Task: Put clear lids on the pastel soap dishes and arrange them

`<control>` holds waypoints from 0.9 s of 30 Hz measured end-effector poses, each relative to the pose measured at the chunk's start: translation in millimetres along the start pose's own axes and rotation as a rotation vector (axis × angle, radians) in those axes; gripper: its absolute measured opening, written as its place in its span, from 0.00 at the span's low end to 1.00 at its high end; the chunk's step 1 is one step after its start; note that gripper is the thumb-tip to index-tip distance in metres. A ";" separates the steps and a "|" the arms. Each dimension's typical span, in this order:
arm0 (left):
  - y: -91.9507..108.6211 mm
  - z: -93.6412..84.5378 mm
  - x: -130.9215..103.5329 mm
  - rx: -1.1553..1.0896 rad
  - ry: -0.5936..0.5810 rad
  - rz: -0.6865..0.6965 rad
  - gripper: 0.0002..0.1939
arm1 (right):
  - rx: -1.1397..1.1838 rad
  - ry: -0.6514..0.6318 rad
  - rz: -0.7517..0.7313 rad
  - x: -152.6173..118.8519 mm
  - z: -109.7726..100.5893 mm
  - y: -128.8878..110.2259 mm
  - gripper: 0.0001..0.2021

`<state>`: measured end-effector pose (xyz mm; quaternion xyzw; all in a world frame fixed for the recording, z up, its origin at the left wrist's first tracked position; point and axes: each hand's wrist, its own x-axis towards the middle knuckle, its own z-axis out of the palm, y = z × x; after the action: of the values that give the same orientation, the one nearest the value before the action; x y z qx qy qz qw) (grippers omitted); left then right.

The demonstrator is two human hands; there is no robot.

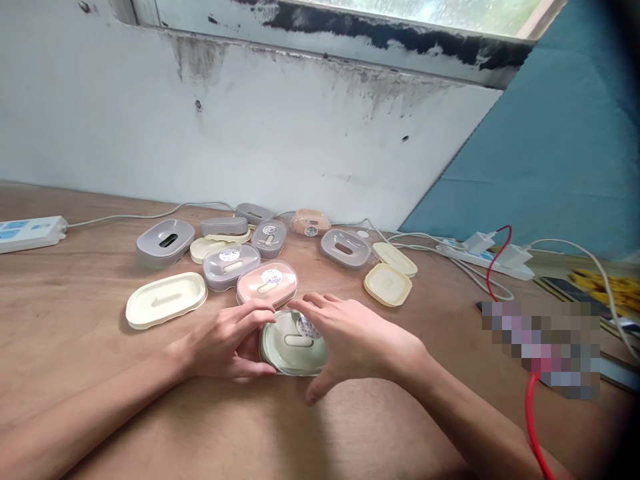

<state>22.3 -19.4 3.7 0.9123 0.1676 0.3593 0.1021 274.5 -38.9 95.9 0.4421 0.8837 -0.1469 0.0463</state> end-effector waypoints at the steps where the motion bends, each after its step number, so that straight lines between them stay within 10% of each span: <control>1: 0.0 0.0 0.4 0.006 -0.006 0.000 0.33 | -0.003 -0.021 -0.005 -1.1 -0.4 0.3 0.51; 10: 0.4 0.6 0.0 0.008 -0.024 0.011 0.35 | -0.009 -0.028 0.045 4.5 -1.2 -5.6 0.33; 27: -3.7 2.7 -1.7 -0.037 0.026 0.034 0.31 | 0.011 -0.007 -0.006 9.2 4.3 -4.7 0.37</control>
<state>22.2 -16.8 -0.4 0.9083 0.1469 0.3757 0.1107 265.0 -35.8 90.9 0.4393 0.8839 -0.1536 0.0463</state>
